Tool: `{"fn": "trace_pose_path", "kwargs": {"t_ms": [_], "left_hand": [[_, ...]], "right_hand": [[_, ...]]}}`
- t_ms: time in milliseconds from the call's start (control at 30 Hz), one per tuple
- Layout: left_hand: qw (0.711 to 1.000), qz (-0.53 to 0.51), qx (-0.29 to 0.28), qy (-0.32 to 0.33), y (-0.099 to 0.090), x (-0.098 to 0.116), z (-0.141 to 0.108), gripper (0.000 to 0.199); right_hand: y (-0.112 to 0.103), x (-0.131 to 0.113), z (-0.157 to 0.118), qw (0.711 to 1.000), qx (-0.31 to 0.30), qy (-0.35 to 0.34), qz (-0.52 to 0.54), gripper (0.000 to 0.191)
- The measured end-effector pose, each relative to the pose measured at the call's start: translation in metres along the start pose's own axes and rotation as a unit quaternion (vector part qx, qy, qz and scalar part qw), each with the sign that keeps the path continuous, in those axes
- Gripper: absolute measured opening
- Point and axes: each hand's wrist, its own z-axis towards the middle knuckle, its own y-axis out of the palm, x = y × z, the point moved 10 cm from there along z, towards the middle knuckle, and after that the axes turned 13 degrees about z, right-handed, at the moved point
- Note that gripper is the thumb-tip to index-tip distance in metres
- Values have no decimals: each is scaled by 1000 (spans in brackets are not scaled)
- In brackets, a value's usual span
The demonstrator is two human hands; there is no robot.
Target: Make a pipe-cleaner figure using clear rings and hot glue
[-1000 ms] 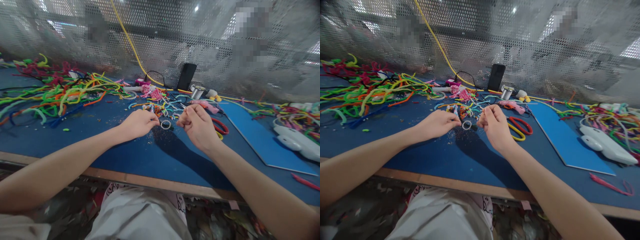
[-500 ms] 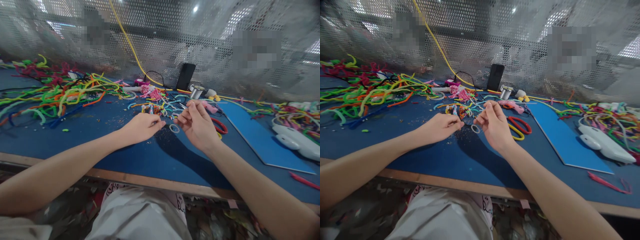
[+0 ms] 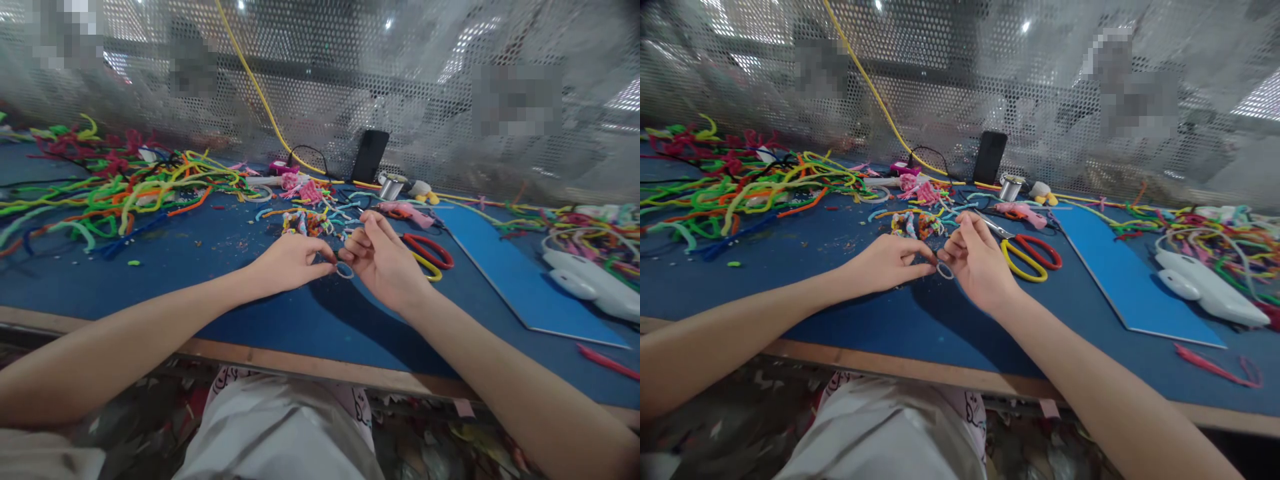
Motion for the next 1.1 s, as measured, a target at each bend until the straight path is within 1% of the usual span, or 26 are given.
{"fn": "trace_pose_path", "kwargs": {"t_ms": [67,167,267,333,433,500,600,700,767,867,933,967,1100], "left_hand": [[1000,-3,2,-3,2,0,1,22],[1000,-26,3,-13,4,0,0,37],[999,-43,3,-9,7,3,0,44],[999,-40,-4,-9,11,4,0,42],[999,-33,-20,-28,18,0,1,35],[998,-36,-29,-39,21,-3,2,35],[997,-53,-54,-32,26,-2,3,41],[996,-63,-64,-8,28,5,2,49],[996,-67,-66,7,30,11,1,49],[995,-69,-76,11,35,16,0,42],[995,-67,-77,6,38,18,0,36],[995,-66,-74,5,38,19,0,34],[996,-62,-57,24,34,26,-1,30]], "right_hand": [[-3,3,1,1000,10,7,21,16],[-5,7,3,999,16,13,49,16],[-6,9,3,998,16,18,66,13],[-5,10,3,997,16,19,74,12],[-4,9,2,996,10,15,83,12],[-4,8,2,996,9,13,85,13],[-4,6,2,997,13,2,79,13],[-2,2,0,998,9,-23,62,13],[0,0,-3,998,3,-48,44,13],[4,-10,-8,992,-12,-123,-20,14],[8,-16,-11,982,-23,-174,-76,15],[9,-17,-13,977,-28,-188,-98,16],[13,-14,-17,970,-42,-197,-135,17]]}}
